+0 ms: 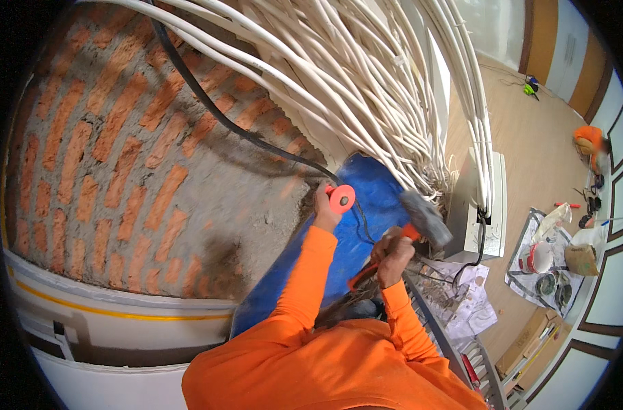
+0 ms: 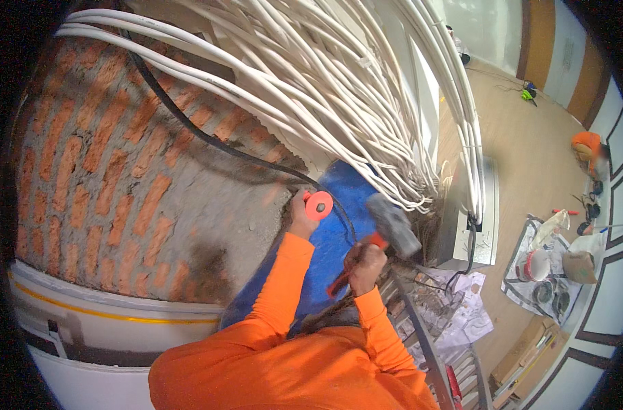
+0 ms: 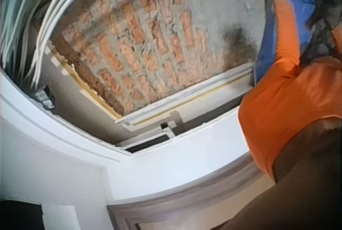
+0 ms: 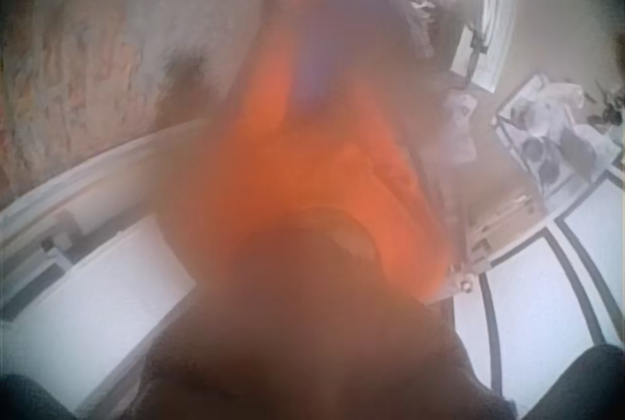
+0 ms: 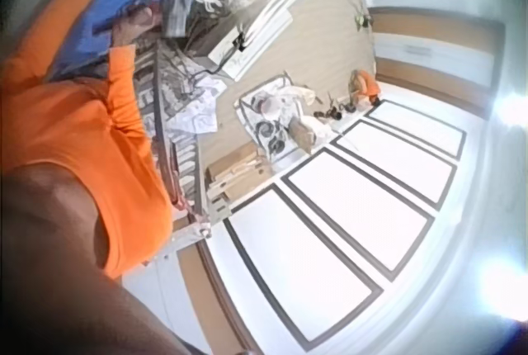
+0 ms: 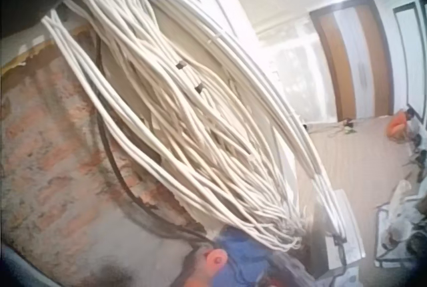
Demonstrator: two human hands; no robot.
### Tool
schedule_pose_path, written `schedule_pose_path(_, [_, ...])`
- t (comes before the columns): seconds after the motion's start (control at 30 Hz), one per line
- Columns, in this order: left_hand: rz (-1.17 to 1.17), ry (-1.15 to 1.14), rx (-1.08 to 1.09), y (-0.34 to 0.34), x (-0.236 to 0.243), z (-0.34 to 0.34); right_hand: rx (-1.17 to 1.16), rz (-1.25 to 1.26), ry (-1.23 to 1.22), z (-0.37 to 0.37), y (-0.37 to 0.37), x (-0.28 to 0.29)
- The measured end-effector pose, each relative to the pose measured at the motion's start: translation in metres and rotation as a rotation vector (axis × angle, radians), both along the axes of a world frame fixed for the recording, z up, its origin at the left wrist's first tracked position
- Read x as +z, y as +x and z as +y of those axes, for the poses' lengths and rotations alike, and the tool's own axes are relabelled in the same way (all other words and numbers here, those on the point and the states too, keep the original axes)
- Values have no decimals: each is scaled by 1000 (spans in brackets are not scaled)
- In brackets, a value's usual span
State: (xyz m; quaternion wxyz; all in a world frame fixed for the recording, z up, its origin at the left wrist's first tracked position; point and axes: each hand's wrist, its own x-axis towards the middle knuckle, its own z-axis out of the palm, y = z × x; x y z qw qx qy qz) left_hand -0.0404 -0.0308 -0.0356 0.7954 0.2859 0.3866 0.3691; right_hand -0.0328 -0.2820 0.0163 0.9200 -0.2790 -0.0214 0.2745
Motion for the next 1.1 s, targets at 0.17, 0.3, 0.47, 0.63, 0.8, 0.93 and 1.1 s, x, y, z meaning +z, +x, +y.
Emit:
schedule_pose_path(0.17, [46, 7, -43, 23, 22, -22, -139, -636, -603, 38, -7, -72])
schedule_pose_path(0.3, [7, -5, -17, 17, 18, -14, 284, -540, -706, 35, -9, -83])
schedule_pose_path(0.47, [15, 45, -2, 3, -7, 1, 66, -748, -549, 16, -11, -53])
schedule_pose_path(0.63, [-15, 36, -19, 37, 10, -20, -122, -723, -700, 57, -13, -127])
schedule_pose_path(0.8, [-27, 57, -2, 6, 9, -17, 141, -538, -635, 22, -4, -70])
schedule_pose_path(0.93, [-108, -60, 28, 4, 5, -13, 79, -44, -149, 7, -18, -67])
schedule_pose_path(1.1, [-117, -106, -148, 26, 26, -31, 104, -511, -641, 65, -11, -98])
